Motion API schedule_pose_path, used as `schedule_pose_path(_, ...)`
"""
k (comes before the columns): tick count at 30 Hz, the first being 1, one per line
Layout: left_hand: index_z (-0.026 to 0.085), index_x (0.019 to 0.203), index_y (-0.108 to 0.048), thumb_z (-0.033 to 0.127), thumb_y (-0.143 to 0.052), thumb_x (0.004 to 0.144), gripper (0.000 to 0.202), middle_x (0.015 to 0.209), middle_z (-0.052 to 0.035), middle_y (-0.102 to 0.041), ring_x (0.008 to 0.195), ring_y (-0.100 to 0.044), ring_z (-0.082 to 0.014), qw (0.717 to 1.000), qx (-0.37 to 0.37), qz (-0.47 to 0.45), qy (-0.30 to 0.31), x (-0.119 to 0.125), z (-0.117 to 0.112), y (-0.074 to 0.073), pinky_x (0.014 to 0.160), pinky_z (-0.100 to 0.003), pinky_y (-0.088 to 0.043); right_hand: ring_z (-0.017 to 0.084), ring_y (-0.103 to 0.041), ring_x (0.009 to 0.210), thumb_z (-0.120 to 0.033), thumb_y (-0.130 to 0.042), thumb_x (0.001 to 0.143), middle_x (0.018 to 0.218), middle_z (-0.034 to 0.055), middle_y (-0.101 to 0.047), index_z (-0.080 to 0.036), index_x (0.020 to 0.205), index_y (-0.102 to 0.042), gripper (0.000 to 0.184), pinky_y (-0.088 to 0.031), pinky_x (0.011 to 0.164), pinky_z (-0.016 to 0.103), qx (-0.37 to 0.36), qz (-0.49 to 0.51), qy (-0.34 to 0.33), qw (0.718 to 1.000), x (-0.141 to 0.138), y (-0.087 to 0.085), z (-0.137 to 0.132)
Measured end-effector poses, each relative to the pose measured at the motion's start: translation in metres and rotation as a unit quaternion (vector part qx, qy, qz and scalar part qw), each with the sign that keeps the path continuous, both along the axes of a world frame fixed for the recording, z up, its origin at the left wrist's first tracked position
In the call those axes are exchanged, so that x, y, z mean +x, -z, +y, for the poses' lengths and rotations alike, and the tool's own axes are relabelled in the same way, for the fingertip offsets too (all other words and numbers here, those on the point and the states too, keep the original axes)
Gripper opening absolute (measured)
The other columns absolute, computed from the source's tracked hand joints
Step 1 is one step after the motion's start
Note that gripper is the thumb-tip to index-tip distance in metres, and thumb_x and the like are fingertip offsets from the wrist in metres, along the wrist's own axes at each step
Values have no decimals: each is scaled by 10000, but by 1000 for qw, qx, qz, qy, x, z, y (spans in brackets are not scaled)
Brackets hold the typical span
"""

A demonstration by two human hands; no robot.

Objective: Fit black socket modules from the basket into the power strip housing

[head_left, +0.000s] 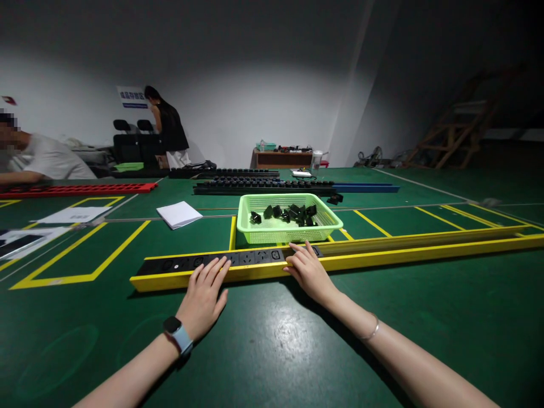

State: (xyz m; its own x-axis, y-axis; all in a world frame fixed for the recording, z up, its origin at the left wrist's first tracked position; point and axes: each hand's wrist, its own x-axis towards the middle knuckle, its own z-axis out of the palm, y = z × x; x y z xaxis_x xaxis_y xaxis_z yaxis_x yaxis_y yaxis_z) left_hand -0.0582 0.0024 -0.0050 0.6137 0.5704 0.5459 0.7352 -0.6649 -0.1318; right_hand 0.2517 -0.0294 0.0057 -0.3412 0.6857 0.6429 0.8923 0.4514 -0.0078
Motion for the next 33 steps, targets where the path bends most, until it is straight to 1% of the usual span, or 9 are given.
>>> schedule_pose_path(8, 171, 1462, -267, 234, -454, 887, 608, 1454, -106, -419, 1349, -357, -254, 1000, -4, -16, -3, 0, -3, -2, 1121, -453, -246, 223, -517, 1212, -276, -532, 909, 880, 25, -673, -227, 917, -610, 92, -192, 1131, 581, -17, 2, -8, 1000, 7, -4, 1)
schedule_pose_path(10, 167, 1451, -294, 228, -454, 885, 591, 1458, -109, -411, 1351, -351, -259, 1000, -9, -17, -13, 0, -4, -2, 1122, -460, -245, 224, -517, 1212, -286, -530, 911, 915, 25, -679, -227, 923, -606, 97, -166, 1133, 585, -23, -1, -8, 1000, 21, -2, 2)
schedule_pose_path(13, 160, 1441, -319, 221, -445, 888, 570, 1458, -114, -409, 1351, -347, -266, 1000, -12, -11, -20, 0, -4, -2, 1126, -477, -228, 240, -513, 1218, -305, -552, 896, 954, 25, -686, -231, 917, -612, 98, -145, 1125, 599, -21, -7, -4, 1000, 57, 2, 5)
schedule_pose_path(16, 166, 1433, -336, 224, -446, 886, 562, 1456, -122, -410, 1343, -352, -279, 1000, -14, -14, -20, 1, -4, -2, 1122, -494, -227, 270, -501, 1227, -333, -575, 876, 909, 29, -684, -241, 915, -634, 115, -167, 1100, 617, -16, -12, 6, 1000, 97, 6, 7)
schedule_pose_path(19, 178, 1432, -337, 229, -458, 879, 569, 1454, -131, -405, 1341, -347, -295, 999, -19, -25, -26, 1, -4, -1, 1112, -507, -242, 287, -493, 1223, -340, -585, 864, 966, 47, -679, -243, 938, -644, 135, -222, 1075, 612, -11, -9, 22, 1000, 123, 9, 6)
schedule_pose_path(22, 184, 1431, -333, 235, -474, 872, 579, 1452, -139, -396, 1350, -322, -313, 998, -20, -46, -40, 1, -3, 1, 1103, -521, -257, 281, -499, 1203, -339, -571, 866, 1038, 61, -657, -240, 984, -634, 167, -266, 1064, 588, -8, 0, 32, 999, 126, 11, 3)
schedule_pose_path(28, 193, 1438, -311, 250, -476, 872, 592, 1445, -141, -393, 1338, -334, -315, 998, -25, -53, -39, -1, 1, 6, 1097, -524, -272, 253, -522, 1139, -300, -533, 876, 1075, 78, -611, -218, 1016, -609, 180, -372, 1028, 492, 32, 73, 56, 995, 112, 12, -3)
schedule_pose_path(30, 186, 1434, -318, 252, -474, 874, 585, 1443, -144, -393, 1339, -330, -316, 998, -28, -49, -40, -1, 1, 6, 1098, -523, -269, 249, -531, 1110, -289, -513, 882, 1072, 87, -602, -213, 1026, -611, 190, -414, 988, 455, 63, 105, 88, 989, 119, 12, -3)
schedule_pose_path(33, 179, 1429, -328, 253, -472, 876, 576, 1438, -147, -397, 1342, -325, -315, 998, -31, -45, -42, -1, 1, 6, 1100, -519, -265, 257, -548, 1041, -323, -511, 874, 1045, 101, -598, -204, 996, -628, 206, -438, 938, 443, 106, 130, 165, 972, 146, 14, -3)
